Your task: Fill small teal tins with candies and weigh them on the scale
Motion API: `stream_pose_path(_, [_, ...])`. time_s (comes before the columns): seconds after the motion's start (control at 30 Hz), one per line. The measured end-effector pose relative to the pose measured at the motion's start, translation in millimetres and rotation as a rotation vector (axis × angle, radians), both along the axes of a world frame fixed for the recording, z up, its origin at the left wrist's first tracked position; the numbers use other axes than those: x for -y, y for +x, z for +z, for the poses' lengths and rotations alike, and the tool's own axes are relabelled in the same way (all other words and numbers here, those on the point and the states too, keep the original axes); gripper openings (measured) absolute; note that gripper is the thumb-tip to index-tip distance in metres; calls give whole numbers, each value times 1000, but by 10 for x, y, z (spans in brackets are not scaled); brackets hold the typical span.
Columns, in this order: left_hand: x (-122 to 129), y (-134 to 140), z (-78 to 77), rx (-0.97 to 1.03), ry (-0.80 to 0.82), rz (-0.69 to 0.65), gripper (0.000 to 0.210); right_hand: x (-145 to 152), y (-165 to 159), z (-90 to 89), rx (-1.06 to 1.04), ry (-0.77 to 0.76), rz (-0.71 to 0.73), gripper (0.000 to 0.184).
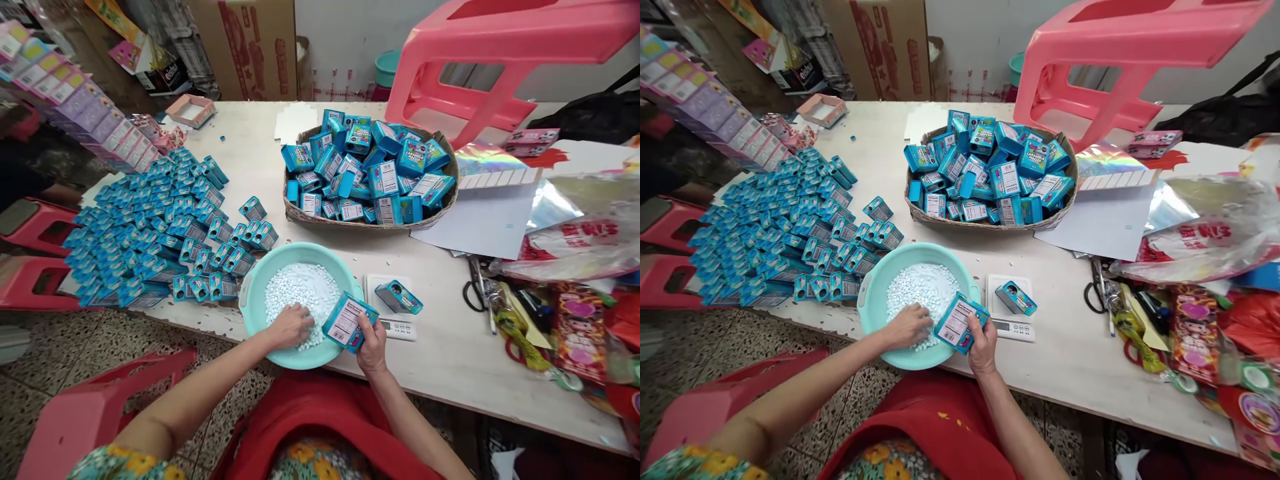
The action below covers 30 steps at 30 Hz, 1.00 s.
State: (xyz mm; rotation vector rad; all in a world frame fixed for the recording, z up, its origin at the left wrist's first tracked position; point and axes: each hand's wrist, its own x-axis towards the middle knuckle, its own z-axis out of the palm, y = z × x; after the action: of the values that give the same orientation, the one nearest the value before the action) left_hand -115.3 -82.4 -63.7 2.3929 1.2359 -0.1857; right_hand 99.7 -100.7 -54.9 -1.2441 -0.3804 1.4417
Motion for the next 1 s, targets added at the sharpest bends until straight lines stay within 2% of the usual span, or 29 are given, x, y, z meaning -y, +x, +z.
stream_pose_path(0.1, [-98,-233,97,-103,91,356,40,18,-34,19,51,10,-20,36])
stream_pose_path(0.13, [-123,-247,95,-151,98,468,46,30,-47,19,90,21,-21,36])
stream_pose_path(0.2, [-114,-180,64,-226,46,605,55,61,-74,14,177,52,-10,34])
stream_pose_path(0.3, [39,88,30,-239,-79,666,58,108,-116,5,276,115,20,34])
stream_pose_path(0.43, [242,466,54,-140,-221,637,50,130,-152,9,410,160,22,32])
stream_pose_path(0.53, [257,596,40,-6,-344,620,48,108,-168,25,479,171,17,30])
stream_pose_path(0.6, [226,593,13,80,-362,634,44,80,-174,60,488,177,19,30])
stream_pose_path(0.7, [183,480,10,293,-390,746,26,36,-162,195,436,179,44,30])
stream_pose_path(0.77, [165,360,59,568,-547,891,17,20,-137,337,393,192,64,29])
stream_pose_path(0.9, [96,148,182,1171,-944,1127,25,1,-100,591,401,264,131,38])
stream_pose_path(0.97, [18,106,190,1326,-1052,1258,33,-26,-115,640,456,267,209,42])
stream_pose_path(1.0, [-29,99,184,1357,-1050,1322,35,-45,-130,645,494,264,248,42])
